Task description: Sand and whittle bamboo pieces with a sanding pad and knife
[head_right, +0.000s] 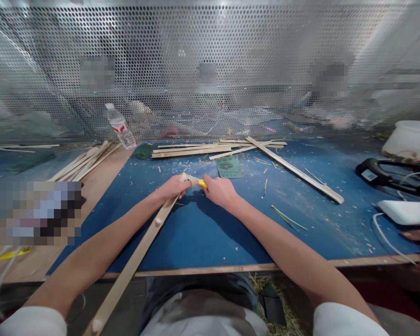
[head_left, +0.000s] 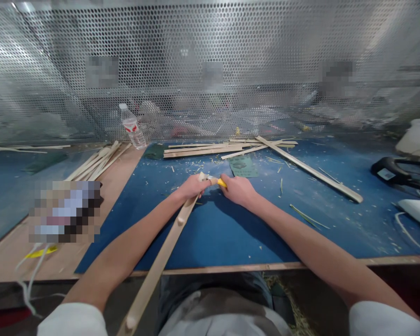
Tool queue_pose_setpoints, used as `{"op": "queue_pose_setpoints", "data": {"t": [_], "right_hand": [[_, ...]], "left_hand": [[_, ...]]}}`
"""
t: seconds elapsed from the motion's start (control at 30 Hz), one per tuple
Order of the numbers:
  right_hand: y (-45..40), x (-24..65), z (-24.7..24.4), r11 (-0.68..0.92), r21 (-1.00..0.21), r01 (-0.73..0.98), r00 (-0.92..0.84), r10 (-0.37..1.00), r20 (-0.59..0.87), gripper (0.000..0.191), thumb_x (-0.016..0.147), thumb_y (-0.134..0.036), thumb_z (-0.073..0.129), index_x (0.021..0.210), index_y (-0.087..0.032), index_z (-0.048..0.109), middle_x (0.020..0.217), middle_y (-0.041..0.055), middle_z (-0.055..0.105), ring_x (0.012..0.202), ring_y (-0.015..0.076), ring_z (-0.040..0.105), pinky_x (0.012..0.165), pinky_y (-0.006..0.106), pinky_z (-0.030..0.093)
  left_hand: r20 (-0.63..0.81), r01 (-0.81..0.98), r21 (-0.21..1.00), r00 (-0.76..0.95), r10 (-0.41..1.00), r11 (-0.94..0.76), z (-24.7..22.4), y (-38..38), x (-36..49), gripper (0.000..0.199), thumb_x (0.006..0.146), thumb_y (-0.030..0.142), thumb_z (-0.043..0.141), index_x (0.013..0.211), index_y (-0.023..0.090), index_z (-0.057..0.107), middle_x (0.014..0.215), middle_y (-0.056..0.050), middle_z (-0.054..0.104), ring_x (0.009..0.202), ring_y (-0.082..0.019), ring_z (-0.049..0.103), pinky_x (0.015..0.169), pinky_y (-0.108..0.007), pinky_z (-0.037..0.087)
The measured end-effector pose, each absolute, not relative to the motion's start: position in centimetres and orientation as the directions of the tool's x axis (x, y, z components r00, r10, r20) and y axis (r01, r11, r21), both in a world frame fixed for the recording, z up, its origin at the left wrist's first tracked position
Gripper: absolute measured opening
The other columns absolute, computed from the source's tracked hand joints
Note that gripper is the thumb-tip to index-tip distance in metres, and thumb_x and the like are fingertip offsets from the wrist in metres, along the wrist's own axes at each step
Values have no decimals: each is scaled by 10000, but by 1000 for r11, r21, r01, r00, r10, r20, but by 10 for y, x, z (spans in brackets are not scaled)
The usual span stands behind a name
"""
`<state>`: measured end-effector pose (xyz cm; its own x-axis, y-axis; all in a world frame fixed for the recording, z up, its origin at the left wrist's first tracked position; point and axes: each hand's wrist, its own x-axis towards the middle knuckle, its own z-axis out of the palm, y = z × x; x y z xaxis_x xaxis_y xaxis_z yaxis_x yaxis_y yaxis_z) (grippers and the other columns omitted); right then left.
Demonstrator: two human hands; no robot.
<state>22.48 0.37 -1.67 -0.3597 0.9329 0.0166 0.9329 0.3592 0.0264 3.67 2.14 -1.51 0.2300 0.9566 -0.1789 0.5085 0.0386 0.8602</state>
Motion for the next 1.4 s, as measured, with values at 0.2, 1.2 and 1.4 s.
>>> {"op": "queue_pose_setpoints", "data": {"t": [0.2, 1.2, 1.4], "right_hand": [[-7, 217, -14, 300, 54, 952, -303, 952, 45, 312, 1028, -343, 337, 1228, -182, 515, 927, 138, 750, 853, 280, 734, 688, 314, 455], [12, 233, -23, 455, -42, 889, -451, 888, 88, 339, 990, -422, 399, 1109, -222, 644, 948, 89, 767, 813, 233, 691, 616, 298, 265], [11, 234, -21, 449, -9, 894, -447, 892, 65, 334, 970, -418, 422, 1108, -236, 665, 967, 92, 769, 828, 242, 694, 639, 291, 314]], "left_hand": [[-217, 476, 875, 223, 950, 88, -16, 22, 36, 414, 826, 458, 686, 581, 196, 479, 422, 52, 472, 359, -82, 443, 405, -213, 350], [-102, 492, 866, 345, 933, -87, -11, 17, 32, 433, 750, 468, 669, 471, 190, 489, 386, 26, 483, 377, -92, 468, 445, -217, 368], [-89, 510, 851, 372, 924, -123, -16, 19, 30, 444, 760, 480, 657, 470, 191, 485, 402, 18, 500, 392, -95, 481, 459, -217, 381]]}}
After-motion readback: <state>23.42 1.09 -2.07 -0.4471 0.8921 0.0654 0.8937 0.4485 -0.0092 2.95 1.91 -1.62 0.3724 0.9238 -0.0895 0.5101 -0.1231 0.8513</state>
